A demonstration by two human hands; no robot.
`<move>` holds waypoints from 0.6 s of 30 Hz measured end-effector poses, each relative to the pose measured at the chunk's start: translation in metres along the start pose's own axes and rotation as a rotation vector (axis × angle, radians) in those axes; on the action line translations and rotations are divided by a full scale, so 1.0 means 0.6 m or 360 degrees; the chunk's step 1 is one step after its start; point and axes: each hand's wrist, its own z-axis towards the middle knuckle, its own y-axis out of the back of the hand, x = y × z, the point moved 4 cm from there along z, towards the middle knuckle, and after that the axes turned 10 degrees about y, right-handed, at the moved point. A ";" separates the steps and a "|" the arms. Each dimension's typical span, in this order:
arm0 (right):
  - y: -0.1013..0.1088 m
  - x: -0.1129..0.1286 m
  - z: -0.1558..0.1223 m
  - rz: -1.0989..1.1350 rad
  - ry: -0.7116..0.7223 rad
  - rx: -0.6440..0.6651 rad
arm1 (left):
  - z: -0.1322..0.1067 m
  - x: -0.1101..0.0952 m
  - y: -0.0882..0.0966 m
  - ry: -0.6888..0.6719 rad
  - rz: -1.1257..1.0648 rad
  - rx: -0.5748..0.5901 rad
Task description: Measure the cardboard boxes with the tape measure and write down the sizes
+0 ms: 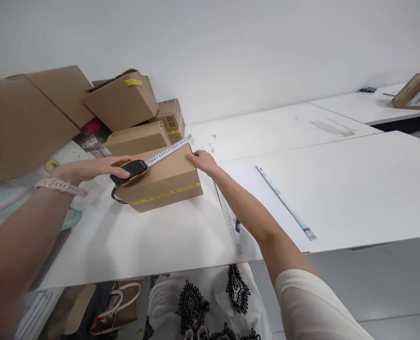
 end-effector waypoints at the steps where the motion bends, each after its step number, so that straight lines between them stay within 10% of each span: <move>1: 0.002 -0.004 -0.001 0.0049 0.0020 -0.0016 | 0.009 0.003 0.005 -0.0026 0.0040 0.0036; 9: 0.096 -0.068 -0.044 -0.0115 0.0053 -0.0370 | 0.063 0.068 0.040 -0.0233 0.0134 0.0104; 18: 0.143 -0.150 -0.230 -0.1311 0.0329 0.0255 | 0.040 0.117 -0.011 -0.0144 -0.0587 -0.0521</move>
